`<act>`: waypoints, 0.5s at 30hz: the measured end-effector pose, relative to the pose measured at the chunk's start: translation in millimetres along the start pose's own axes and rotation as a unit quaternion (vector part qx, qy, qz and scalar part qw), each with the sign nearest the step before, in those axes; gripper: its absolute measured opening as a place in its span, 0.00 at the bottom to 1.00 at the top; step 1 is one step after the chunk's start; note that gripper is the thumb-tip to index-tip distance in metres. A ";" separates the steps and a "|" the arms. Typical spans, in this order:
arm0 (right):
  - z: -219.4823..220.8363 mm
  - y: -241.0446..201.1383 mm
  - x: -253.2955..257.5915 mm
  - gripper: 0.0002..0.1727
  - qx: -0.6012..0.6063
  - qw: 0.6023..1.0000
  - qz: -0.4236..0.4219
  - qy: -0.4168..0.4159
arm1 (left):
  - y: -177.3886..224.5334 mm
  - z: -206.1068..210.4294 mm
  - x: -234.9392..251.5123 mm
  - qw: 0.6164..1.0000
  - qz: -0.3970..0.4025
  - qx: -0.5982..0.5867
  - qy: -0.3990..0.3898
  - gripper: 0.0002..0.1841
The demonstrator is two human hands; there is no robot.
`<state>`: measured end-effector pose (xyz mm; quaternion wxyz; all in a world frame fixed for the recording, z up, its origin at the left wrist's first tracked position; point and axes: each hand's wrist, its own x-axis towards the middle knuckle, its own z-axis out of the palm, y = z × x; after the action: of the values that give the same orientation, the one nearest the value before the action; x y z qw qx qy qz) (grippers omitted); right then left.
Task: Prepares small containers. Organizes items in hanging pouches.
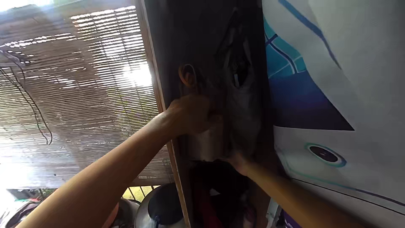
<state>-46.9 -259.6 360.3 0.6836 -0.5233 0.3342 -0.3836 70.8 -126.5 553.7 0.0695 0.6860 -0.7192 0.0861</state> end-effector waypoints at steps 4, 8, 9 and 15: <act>-0.6 8.4 29.3 0.33 0.085 0.995 -0.056 -0.003 | 8.2 5.6 -9.5 0.998 -0.033 0.043 -0.020 0.33; 2.0 3.5 44.5 0.26 0.145 0.982 -0.116 -0.025 | 26.0 10.9 -13.0 0.987 -0.081 0.129 -0.052 0.42; 1.9 4.3 46.8 0.27 0.143 0.982 -0.123 -0.020 | 27.8 11.4 -13.4 0.985 -0.084 0.142 -0.049 0.40; 10.5 9.4 46.9 0.27 0.132 0.979 -0.145 0.046 | 11.3 -5.6 -19.1 0.987 -0.062 0.138 -0.044 0.32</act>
<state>-13.6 -294.3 351.0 0.6675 -0.4530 0.2325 -0.5432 60.4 -106.2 554.7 -0.0524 0.7354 -0.6587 0.1503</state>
